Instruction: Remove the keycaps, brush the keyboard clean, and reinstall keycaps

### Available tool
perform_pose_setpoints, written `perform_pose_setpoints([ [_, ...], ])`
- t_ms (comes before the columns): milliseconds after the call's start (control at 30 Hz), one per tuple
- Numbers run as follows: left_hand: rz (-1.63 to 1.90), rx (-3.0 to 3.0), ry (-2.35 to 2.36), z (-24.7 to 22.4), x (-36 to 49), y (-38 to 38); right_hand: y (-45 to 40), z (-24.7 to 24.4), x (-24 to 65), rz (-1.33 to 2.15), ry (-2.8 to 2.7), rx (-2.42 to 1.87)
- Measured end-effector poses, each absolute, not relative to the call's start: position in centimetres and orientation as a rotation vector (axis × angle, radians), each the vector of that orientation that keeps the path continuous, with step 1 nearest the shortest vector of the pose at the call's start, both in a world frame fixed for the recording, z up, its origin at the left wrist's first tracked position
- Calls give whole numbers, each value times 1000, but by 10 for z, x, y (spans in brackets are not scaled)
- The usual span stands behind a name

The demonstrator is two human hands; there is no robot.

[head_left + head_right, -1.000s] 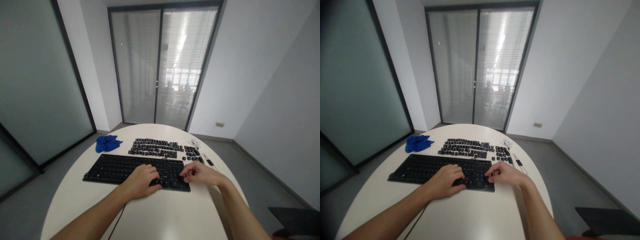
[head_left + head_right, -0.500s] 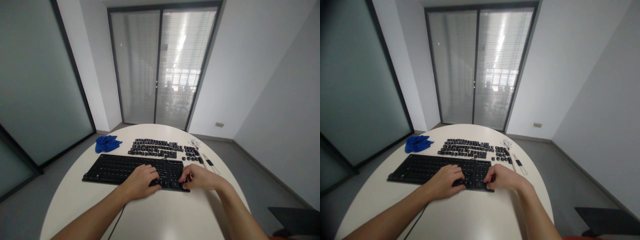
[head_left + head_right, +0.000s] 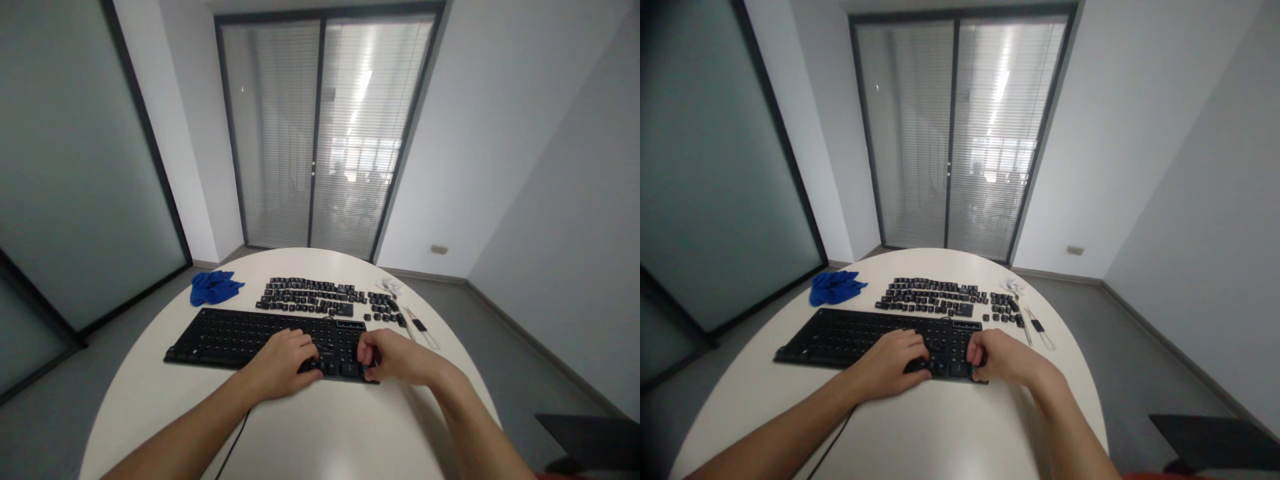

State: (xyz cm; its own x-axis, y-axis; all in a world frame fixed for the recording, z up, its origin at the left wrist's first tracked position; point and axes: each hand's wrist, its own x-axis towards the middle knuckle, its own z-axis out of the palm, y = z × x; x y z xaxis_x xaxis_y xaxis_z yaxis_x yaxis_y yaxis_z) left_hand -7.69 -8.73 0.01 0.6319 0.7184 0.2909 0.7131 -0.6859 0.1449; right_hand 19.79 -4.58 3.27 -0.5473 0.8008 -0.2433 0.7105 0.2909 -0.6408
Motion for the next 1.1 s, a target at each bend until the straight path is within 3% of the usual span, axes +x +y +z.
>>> perform_pose_setpoints([
  [667, 493, 2808, 1251, 1, -75, -88, -54, 39, 189, 826, -2550, -1489],
  [967, 513, 2818, 1228, -3, -78, -85, -42, 33, 204, 1232, -2374, -1316],
  [1100, 507, 2816, 1227, 0, -78, -85, -24, 26, 216, 882, -2288, -1223],
])
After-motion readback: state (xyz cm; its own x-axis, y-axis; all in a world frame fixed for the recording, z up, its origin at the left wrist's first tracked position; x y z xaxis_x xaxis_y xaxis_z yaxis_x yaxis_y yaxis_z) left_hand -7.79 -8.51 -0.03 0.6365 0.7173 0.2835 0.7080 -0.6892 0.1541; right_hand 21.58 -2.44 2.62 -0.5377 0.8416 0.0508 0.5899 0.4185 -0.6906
